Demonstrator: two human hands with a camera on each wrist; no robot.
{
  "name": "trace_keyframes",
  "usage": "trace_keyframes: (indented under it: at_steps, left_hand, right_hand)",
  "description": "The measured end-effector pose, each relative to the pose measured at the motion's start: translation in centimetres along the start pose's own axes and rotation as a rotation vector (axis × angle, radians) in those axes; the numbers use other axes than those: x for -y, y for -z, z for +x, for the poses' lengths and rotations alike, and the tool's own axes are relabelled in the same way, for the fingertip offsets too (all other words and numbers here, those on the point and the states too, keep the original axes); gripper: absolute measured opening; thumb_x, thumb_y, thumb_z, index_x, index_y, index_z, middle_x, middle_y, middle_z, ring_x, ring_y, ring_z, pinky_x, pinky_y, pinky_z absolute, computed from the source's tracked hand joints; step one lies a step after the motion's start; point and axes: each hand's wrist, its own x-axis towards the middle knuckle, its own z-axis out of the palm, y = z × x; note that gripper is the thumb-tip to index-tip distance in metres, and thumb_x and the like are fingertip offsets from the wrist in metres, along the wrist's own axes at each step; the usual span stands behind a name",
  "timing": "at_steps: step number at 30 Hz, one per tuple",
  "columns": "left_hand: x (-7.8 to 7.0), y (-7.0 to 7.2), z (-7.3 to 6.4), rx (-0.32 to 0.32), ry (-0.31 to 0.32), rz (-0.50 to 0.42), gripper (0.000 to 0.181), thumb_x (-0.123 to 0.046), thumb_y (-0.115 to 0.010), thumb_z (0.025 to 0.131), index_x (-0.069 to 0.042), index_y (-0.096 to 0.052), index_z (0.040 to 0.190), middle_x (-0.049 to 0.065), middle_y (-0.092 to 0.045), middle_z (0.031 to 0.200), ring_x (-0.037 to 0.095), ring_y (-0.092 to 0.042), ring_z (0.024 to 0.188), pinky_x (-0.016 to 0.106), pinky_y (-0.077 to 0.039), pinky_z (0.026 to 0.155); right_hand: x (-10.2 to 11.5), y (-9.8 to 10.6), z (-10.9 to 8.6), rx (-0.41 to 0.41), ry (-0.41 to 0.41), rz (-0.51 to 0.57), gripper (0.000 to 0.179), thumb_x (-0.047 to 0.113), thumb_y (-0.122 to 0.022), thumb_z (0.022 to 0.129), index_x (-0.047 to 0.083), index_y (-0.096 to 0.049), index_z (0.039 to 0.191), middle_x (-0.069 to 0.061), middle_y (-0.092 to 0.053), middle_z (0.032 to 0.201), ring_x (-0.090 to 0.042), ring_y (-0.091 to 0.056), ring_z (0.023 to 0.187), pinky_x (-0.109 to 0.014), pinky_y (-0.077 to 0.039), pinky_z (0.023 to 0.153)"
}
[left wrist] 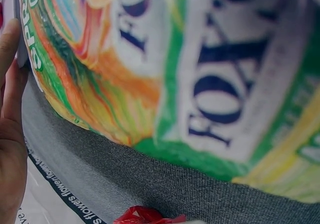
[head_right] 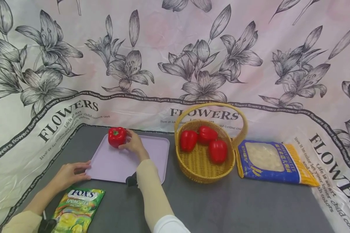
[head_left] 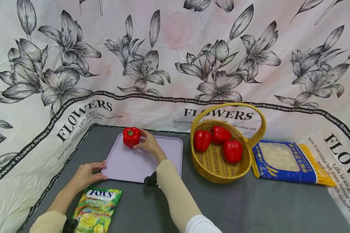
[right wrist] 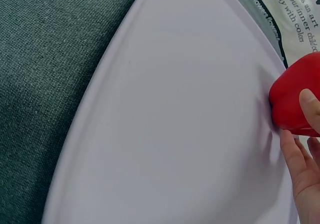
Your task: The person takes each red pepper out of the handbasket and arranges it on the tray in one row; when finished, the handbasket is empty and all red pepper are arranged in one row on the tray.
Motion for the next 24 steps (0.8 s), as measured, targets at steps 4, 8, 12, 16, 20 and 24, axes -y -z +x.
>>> trace_keyframes:
  at_steps: [4,8,12,16,20,24]
  left_hand:
    - [-0.05,0.06,-0.06,0.005,0.011,0.003,0.045,-0.012,-0.083,0.073,0.009,-0.067,0.109,0.025,-0.059,0.123,0.037,-0.065,0.101,0.038,-0.053,0.078]
    - [-0.08,0.07,0.01,0.002,-0.001,0.006,0.044,-0.012,-0.083,0.073,0.009,-0.067,0.109,0.025,-0.059,0.123,0.037,-0.065,0.100,0.037,-0.054,0.078]
    - [-0.09,0.10,0.08,0.001,-0.002,0.013,0.044,-0.013,-0.083,0.073,0.008,-0.067,0.109,0.024,-0.059,0.123,0.036,-0.065,0.100,0.039,-0.053,0.079]
    - [-0.08,0.18,0.06,0.006,-0.004,0.016,0.045,-0.014,-0.083,0.073,0.008,-0.067,0.109,0.024,-0.060,0.123,0.036,-0.065,0.100,0.039,-0.053,0.079]
    - [-0.11,0.26,0.06,0.008,-0.006,0.007,0.045,-0.013,-0.083,0.073,0.009,-0.067,0.109,0.025,-0.059,0.123,0.036,-0.065,0.100,0.038,-0.054,0.077]
    - [-0.12,0.26,0.06,0.010,-0.007,0.009,0.045,-0.014,-0.083,0.073,0.009,-0.067,0.109,0.025,-0.059,0.123,0.036,-0.065,0.099,0.039,-0.054,0.078]
  right_hand:
    - [-0.05,-0.11,0.04,0.013,0.012,0.007,0.081,-0.005,-0.077,0.077,0.005,-0.035,0.146,-0.015,-0.044,0.145,-0.031,-0.048,0.128,-0.037,-0.042,0.101]
    - [-0.01,-0.28,0.16,0.003,0.020,-0.005,0.080,-0.003,-0.077,0.078,0.006,-0.036,0.146,-0.015,-0.046,0.143,-0.032,-0.050,0.125,-0.037,-0.044,0.100]
    - [-0.01,-0.45,0.31,-0.009,0.020,-0.001,0.081,-0.001,-0.078,0.077,0.006,-0.036,0.146,-0.015,-0.047,0.142,-0.033,-0.050,0.125,-0.037,-0.044,0.099]
    - [-0.05,-0.46,0.18,-0.011,0.007,0.002,0.082,0.001,-0.080,0.076,0.008,-0.038,0.146,-0.013,-0.047,0.143,-0.030,-0.051,0.125,-0.036,-0.045,0.098]
    - [0.03,-0.40,-0.09,-0.012,0.019,-0.017,0.081,0.004,-0.082,0.074,0.009,-0.041,0.143,-0.012,-0.049,0.141,-0.028,-0.053,0.122,-0.033,-0.046,0.096]
    - [-0.01,-0.49,-0.10,-0.008,0.019,-0.016,0.083,0.001,-0.082,0.073,0.008,-0.040,0.144,-0.014,-0.048,0.141,-0.030,-0.052,0.123,-0.034,-0.045,0.098]
